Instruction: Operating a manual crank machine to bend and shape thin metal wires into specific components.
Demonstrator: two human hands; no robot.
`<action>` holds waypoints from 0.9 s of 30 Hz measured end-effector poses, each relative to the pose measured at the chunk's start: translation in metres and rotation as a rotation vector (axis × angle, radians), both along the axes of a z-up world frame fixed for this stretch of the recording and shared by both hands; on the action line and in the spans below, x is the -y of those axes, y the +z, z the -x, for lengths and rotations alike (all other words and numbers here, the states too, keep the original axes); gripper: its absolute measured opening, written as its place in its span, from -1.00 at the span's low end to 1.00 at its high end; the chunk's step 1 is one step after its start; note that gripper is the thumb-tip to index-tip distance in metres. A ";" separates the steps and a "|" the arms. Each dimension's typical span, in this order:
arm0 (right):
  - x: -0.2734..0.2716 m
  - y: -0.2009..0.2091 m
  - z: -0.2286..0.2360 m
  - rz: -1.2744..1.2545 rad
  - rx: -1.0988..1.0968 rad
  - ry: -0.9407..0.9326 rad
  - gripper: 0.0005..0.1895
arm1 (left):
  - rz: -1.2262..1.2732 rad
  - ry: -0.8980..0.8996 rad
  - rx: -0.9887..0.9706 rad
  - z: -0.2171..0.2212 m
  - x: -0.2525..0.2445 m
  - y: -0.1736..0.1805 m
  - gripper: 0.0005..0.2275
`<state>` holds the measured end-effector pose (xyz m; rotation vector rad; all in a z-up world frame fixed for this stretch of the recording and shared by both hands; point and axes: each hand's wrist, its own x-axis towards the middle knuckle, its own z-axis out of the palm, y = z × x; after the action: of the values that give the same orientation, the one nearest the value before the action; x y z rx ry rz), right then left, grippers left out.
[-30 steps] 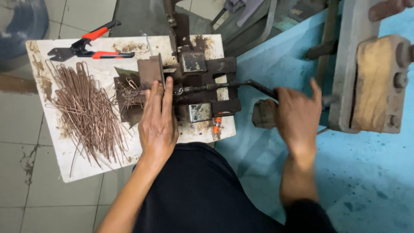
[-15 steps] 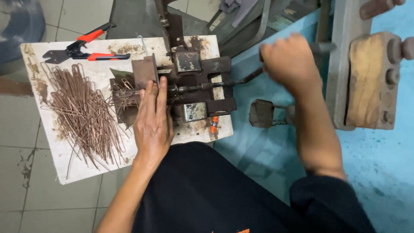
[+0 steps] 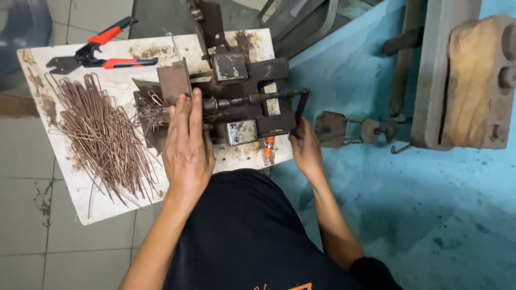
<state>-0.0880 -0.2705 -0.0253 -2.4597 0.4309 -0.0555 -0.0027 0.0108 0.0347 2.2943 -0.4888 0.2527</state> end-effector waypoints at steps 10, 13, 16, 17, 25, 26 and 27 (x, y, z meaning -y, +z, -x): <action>0.001 0.107 0.015 0.369 -0.179 0.011 -0.34 | 0.050 0.025 -0.001 0.004 0.004 -0.011 -0.24; 0.009 0.165 -0.021 0.996 -0.027 0.283 -0.43 | 0.032 0.026 0.040 0.004 0.003 -0.014 -0.25; 0.034 0.178 -0.075 1.172 -0.140 0.522 -0.76 | 0.038 0.016 0.038 0.003 0.003 -0.011 -0.19; 0.038 0.180 -0.092 1.218 -0.113 0.594 -0.81 | 0.026 0.014 0.032 0.004 0.002 -0.013 -0.18; 0.041 0.177 -0.147 1.460 -0.210 0.726 -0.75 | 0.012 0.016 0.084 0.006 0.004 -0.011 -0.08; 0.028 0.185 -0.138 1.469 -0.295 0.691 -0.83 | 0.030 0.004 0.067 0.006 0.003 -0.009 -0.08; 0.014 0.193 -0.131 1.475 -0.375 0.659 -0.88 | 0.047 -0.003 0.049 0.006 0.002 -0.007 -0.08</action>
<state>0.0433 -0.2844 0.1680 -3.9316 -0.5485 0.5610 -0.0088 0.0085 0.0277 2.2458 -0.5056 0.3164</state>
